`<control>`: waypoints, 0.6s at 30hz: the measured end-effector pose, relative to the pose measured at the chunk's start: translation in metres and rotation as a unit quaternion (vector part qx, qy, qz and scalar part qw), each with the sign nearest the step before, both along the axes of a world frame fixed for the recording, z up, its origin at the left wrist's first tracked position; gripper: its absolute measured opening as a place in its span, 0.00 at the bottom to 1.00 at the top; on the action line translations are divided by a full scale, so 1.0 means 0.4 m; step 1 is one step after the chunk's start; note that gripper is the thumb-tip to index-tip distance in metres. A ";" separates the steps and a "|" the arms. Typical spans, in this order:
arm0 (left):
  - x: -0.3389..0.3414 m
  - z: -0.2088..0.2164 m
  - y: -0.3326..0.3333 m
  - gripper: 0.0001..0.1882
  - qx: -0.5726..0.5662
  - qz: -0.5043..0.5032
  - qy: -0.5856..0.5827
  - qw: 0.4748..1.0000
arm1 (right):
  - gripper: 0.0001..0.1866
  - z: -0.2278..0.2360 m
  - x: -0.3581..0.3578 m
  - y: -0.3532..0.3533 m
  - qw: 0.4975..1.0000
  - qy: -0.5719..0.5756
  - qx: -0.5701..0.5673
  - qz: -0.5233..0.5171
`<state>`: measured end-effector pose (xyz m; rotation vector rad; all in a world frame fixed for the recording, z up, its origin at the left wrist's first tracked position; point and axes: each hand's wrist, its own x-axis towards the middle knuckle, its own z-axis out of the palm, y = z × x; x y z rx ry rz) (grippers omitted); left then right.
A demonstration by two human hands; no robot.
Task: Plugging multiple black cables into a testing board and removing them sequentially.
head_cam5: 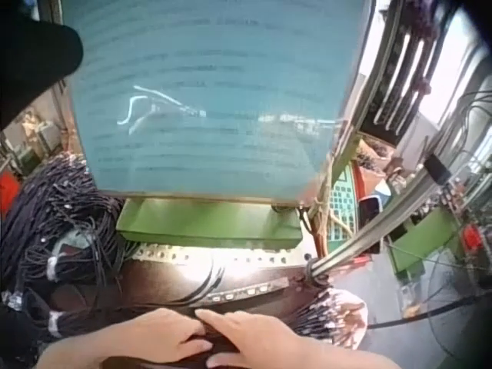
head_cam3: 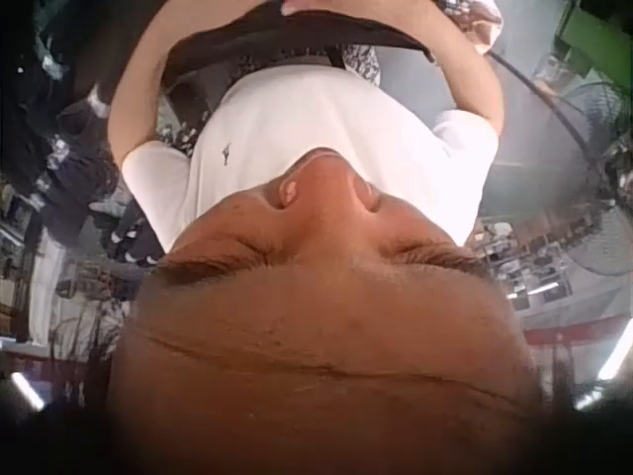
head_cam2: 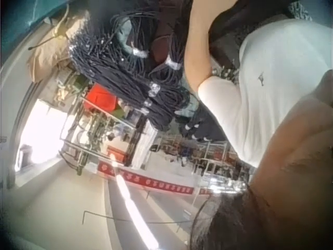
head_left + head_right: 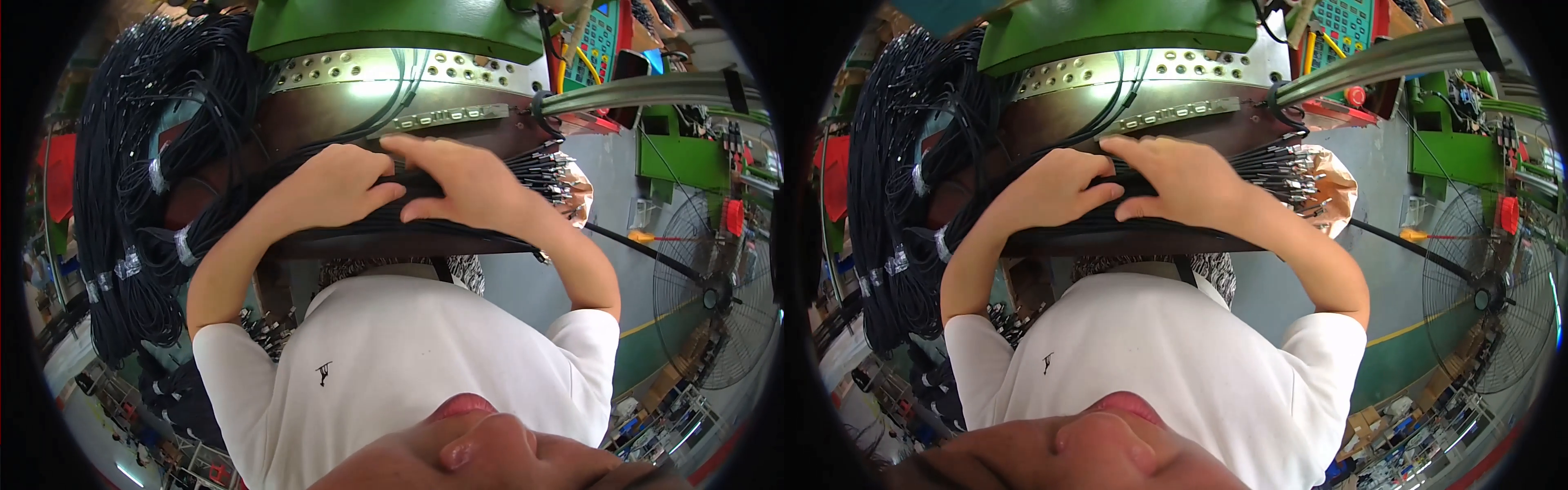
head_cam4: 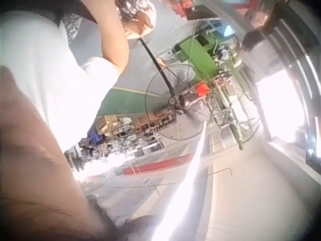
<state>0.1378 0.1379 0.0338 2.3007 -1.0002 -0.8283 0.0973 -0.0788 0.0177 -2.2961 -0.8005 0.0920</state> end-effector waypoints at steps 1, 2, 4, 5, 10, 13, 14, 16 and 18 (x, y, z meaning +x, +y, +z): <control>0.025 0.009 -0.016 0.14 0.003 -0.012 0.095 0.995 | 0.23 -0.024 -0.019 -0.006 0.999 -0.004 -0.041 -0.003; 0.037 0.007 -0.010 0.13 -0.039 0.021 0.157 0.987 | 0.22 -0.036 -0.021 -0.034 0.992 -0.054 -0.101 -0.053; 0.052 -0.002 0.025 0.12 -0.122 0.088 0.296 0.943 | 0.15 -0.047 -0.032 -0.125 0.981 -0.084 -0.127 -0.121; 0.050 -0.001 0.038 0.12 -0.121 0.083 0.298 0.943 | 0.12 -0.029 -0.048 -0.157 0.971 -0.088 -0.173 -0.142; 0.055 0.028 0.000 0.17 -0.126 -0.044 0.361 0.923 | 0.10 0.084 -0.093 -0.169 0.906 -0.329 -0.194 -0.181; 0.000 0.067 -0.171 0.16 -0.057 -0.090 0.402 0.910 | 0.10 0.068 -0.144 -0.184 0.933 -0.229 -0.244 -0.132; -0.013 0.046 -0.237 0.16 -0.069 -0.099 0.374 0.920 | 0.11 0.041 -0.155 -0.200 0.932 -0.234 -0.241 -0.134; -0.031 -0.004 -0.283 0.15 -0.088 -0.098 0.341 0.931 | 0.14 0.024 -0.155 -0.237 0.914 -0.274 -0.248 -0.166; -0.051 -0.032 -0.296 0.14 -0.098 -0.060 0.395 0.911 | 0.15 0.003 -0.138 -0.268 0.880 -0.328 -0.243 -0.244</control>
